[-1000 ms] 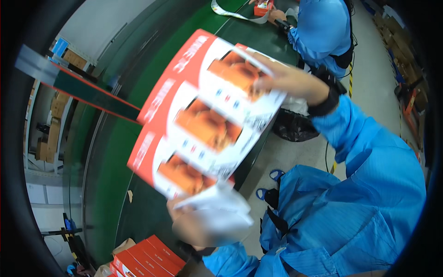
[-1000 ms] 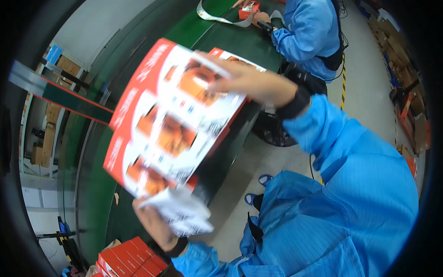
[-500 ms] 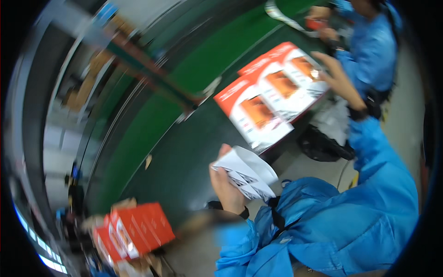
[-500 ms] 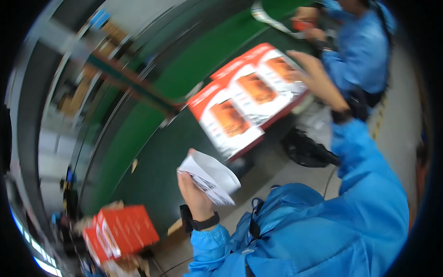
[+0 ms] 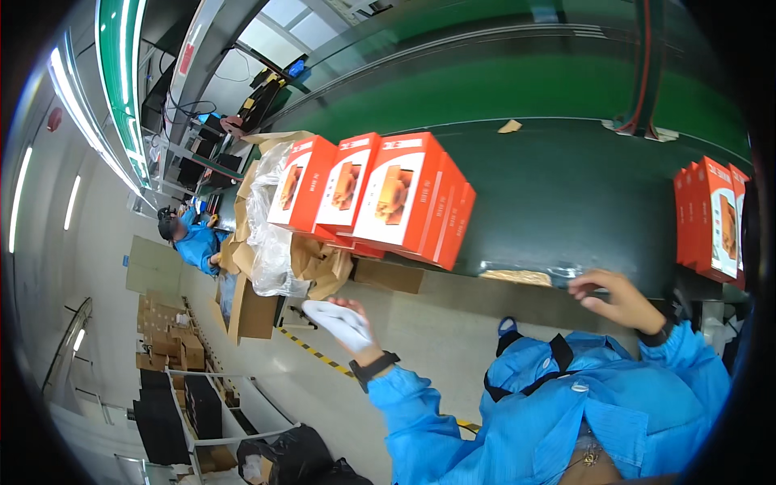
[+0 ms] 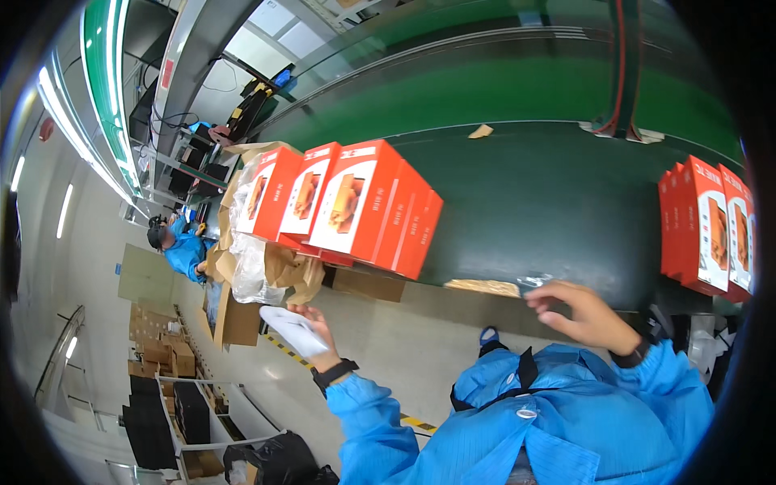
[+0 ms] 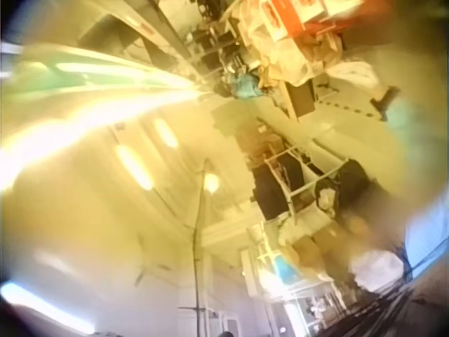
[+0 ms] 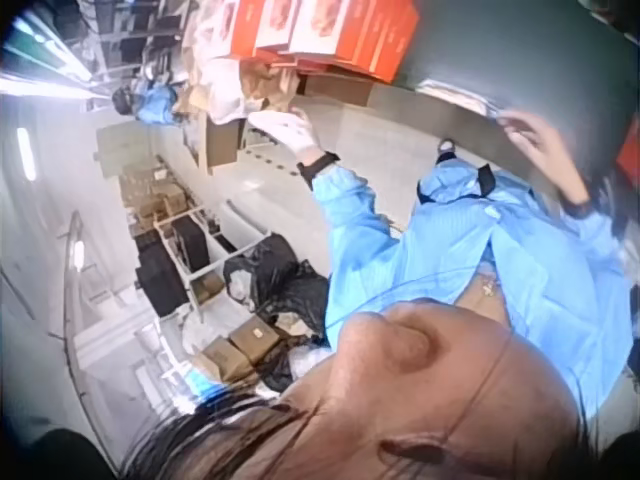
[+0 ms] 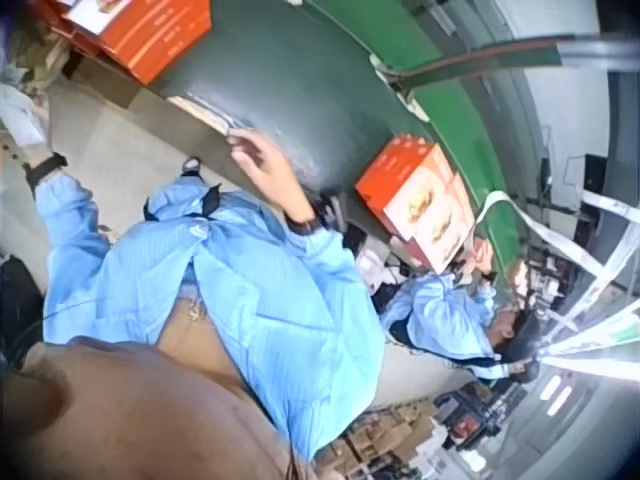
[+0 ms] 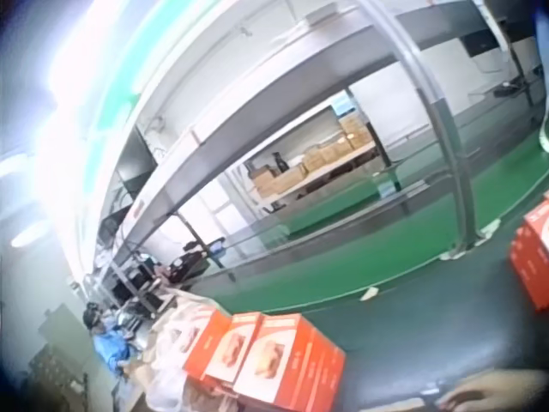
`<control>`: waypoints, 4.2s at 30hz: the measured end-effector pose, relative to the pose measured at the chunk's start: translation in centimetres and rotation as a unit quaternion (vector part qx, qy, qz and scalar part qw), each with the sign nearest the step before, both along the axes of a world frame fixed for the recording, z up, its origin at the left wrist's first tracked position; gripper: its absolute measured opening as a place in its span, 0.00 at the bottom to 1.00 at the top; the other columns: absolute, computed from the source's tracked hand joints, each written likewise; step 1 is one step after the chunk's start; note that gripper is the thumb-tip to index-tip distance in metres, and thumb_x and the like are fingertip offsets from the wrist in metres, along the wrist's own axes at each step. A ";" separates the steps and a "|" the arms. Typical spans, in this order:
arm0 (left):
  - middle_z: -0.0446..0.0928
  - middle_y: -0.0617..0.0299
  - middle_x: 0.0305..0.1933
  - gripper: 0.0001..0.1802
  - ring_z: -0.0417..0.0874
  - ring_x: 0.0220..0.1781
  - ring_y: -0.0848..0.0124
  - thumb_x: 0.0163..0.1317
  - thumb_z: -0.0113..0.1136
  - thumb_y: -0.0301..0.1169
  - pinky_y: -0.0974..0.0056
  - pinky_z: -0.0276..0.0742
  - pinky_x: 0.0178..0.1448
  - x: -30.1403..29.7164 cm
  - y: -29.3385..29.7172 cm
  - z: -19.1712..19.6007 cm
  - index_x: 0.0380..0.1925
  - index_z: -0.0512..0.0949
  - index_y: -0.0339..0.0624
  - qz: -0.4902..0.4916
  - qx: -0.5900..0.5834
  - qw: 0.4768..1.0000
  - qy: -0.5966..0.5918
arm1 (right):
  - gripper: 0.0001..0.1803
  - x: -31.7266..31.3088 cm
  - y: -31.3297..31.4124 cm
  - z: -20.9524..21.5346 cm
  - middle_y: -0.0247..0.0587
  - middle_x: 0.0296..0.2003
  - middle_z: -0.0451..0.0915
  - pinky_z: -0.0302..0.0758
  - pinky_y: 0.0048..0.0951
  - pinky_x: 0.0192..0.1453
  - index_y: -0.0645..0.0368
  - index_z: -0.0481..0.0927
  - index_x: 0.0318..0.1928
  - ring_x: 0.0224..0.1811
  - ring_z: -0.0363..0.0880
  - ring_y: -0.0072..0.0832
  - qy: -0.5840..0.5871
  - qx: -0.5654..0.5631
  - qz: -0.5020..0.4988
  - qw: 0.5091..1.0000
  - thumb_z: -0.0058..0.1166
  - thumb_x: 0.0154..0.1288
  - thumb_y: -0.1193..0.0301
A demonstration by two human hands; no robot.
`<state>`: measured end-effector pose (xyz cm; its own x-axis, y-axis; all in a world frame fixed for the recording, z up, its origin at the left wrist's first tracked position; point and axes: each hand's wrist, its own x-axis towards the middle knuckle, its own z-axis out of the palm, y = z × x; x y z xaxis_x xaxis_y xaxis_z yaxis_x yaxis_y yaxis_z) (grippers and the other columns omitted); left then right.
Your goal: The worker is peeling stickers from a sheet and applying them to the back of smartphone boxes on a production line.
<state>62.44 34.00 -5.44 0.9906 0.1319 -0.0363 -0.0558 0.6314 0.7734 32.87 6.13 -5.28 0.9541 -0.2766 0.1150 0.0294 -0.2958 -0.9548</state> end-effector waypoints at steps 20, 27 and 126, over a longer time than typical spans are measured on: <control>0.55 0.59 0.60 0.28 0.59 0.60 0.65 0.62 0.36 0.46 0.63 0.58 0.60 34.5 3.5 -16.1 0.58 0.53 0.41 -0.455 -0.016 0.890 -0.023 | 0.31 27.4 3.3 -11.6 0.31 0.60 0.48 0.52 0.57 0.52 0.39 0.42 0.63 0.62 0.47 0.29 0.038 0.451 -0.142 0.880 0.31 0.62 0.47; 0.57 0.58 0.59 0.27 0.60 0.59 0.66 0.62 0.37 0.45 0.63 0.59 0.59 32.4 -3.1 -11.8 0.57 0.54 0.41 -0.347 0.087 0.933 0.037 | 0.33 26.8 2.6 -12.5 0.31 0.61 0.47 0.51 0.59 0.55 0.38 0.39 0.63 0.63 0.43 0.29 0.043 0.484 -0.114 0.866 0.31 0.61 0.46; 0.74 0.62 0.45 0.14 0.66 0.20 0.78 0.53 0.54 0.38 0.76 0.64 0.26 -10.2 -16.0 3.9 0.15 0.66 0.44 -0.242 0.346 0.571 -0.703 | 0.03 12.3 -0.7 13.8 0.32 0.22 0.68 0.64 0.18 0.29 0.64 0.70 0.29 0.25 0.65 0.15 0.084 -0.137 0.004 0.987 0.48 0.56 0.76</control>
<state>52.23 18.04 -1.50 -0.0984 -0.6704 0.7355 -0.8784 0.4059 0.2525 45.21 5.44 8.53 0.9679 -0.2500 0.0247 -0.1192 -0.5436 -0.8308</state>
